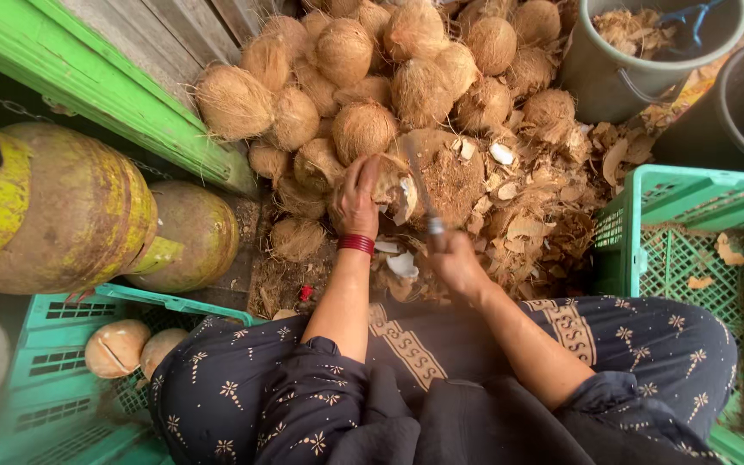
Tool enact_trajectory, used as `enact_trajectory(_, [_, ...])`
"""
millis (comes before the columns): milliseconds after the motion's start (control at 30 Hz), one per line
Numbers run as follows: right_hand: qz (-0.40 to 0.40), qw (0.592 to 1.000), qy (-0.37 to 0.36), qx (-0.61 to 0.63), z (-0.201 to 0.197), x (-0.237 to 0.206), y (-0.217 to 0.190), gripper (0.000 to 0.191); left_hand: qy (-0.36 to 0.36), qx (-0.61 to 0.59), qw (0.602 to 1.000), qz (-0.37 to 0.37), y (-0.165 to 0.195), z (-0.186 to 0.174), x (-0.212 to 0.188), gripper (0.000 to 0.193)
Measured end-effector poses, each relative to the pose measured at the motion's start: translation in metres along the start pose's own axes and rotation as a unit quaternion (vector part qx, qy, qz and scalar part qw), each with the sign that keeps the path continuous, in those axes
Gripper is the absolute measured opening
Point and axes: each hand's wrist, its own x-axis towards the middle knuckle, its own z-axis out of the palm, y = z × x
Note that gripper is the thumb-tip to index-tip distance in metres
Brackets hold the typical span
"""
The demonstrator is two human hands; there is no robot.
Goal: The person sits cross-legged and uses a machete to crack open coconuts, then removes the white flesh from the shell. The person places the extracted coconut pieces into a green crate.
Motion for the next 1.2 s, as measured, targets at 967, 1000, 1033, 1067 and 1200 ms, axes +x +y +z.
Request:
enact_trajectory(967, [0.255,0.967,0.024,0.005,-0.024,0.018,0.032,0.014,0.101,-0.225,0.936,-0.25,-0.01,-0.002,0.01,0.052])
enact_trajectory(1000, [0.251,0.967,0.027,-0.004,-0.023,0.019,0.031,0.013,0.065,-0.225,0.916,-0.324,-0.018,-0.006,0.01,0.053])
enact_trajectory(1033, [0.247,0.969,0.03,-0.014,-0.023,0.019,0.03,0.012,0.03,-0.225,0.89,-0.395,-0.023,-0.009,0.011,0.054])
enact_trajectory(1067, [0.24,0.97,0.033,-0.024,-0.024,0.019,0.028,0.011,-0.004,-0.224,0.858,-0.461,-0.026,-0.009,0.011,0.055])
enact_trajectory(1200, [0.235,0.969,0.024,-0.069,-0.029,0.019,0.022,0.009,-0.082,-0.273,0.818,-0.5,-0.023,-0.01,0.01,0.078])
